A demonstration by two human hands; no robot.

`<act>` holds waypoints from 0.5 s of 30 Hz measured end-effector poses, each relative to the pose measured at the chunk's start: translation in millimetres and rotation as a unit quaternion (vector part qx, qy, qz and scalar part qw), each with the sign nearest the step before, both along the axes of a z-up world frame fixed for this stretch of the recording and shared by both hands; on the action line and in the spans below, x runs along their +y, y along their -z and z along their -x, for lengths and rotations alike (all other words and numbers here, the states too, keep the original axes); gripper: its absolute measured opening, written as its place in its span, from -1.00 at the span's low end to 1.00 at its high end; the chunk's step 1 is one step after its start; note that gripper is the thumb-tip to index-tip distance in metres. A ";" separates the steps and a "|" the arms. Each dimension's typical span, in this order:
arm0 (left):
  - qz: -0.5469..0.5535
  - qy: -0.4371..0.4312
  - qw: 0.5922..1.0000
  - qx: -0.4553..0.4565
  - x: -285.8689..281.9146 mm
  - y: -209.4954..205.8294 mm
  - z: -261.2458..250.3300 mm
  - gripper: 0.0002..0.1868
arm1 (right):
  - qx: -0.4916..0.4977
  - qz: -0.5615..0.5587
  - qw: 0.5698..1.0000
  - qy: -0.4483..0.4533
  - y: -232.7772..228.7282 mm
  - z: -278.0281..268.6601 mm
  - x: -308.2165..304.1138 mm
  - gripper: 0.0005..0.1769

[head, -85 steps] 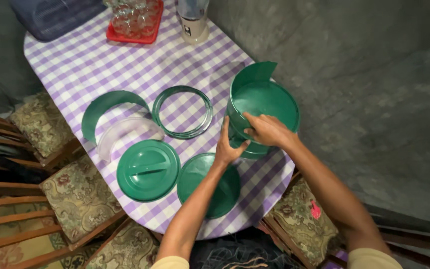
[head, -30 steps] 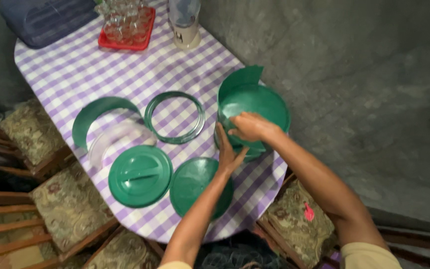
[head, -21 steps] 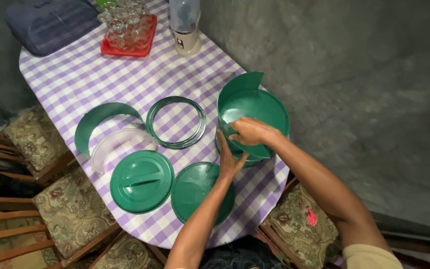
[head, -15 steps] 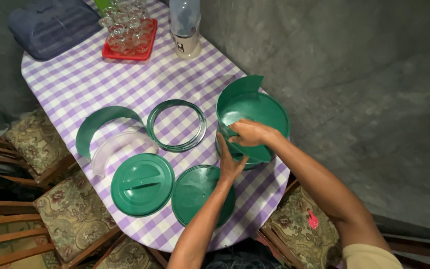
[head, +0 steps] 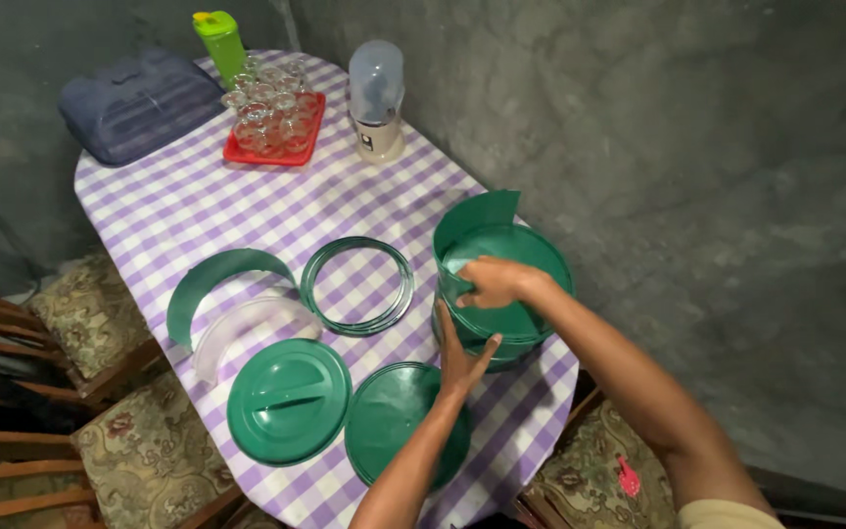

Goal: The person repeatedly assembles and disassembles green plastic containers on a table. They place lids and rings onto the container bodies, then remove them and repeat the cycle multiple times.

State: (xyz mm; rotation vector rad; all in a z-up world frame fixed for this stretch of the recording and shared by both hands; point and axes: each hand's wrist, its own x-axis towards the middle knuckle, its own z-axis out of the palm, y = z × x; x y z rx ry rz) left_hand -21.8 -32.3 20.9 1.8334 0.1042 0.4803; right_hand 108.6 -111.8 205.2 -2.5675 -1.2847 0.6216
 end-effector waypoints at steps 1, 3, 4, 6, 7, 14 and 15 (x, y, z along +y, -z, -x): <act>-0.009 0.002 1.000 -0.028 3.0 -1.9 1.9 0.30 | -0.008 0.015 1.000 0.008 1.6 2.6 0.2 -0.57; -0.026 0.007 0.996 -0.084 9.2 -4.2 6.8 0.21 | -0.014 0.029 0.999 0.030 0.6 8.3 -3.8 -0.57; 0.026 0.024 0.997 -0.066 13.3 -4.6 7.8 0.17 | -0.012 0.026 0.999 0.043 -1.8 11.0 -6.8 -0.54; 0.129 0.062 0.989 -0.031 22.5 -5.0 5.6 0.09 | -0.002 0.021 0.998 0.063 -7.6 17.7 -10.2 -0.49; 0.103 0.048 0.992 -0.056 27.8 -5.3 2.1 0.04 | 0.006 0.018 0.997 0.071 -11.2 21.9 -13.7 -0.48; 0.069 0.008 0.994 -0.084 54.5 -5.5 -5.8 -0.10 | 0.064 -0.002 0.996 0.056 -20.1 38.6 -47.9 -0.67; 0.060 0.005 0.994 -0.088 55.8 -6.3 -3.2 -0.11 | 0.068 0.011 0.996 0.057 -16.1 38.7 -54.1 -0.67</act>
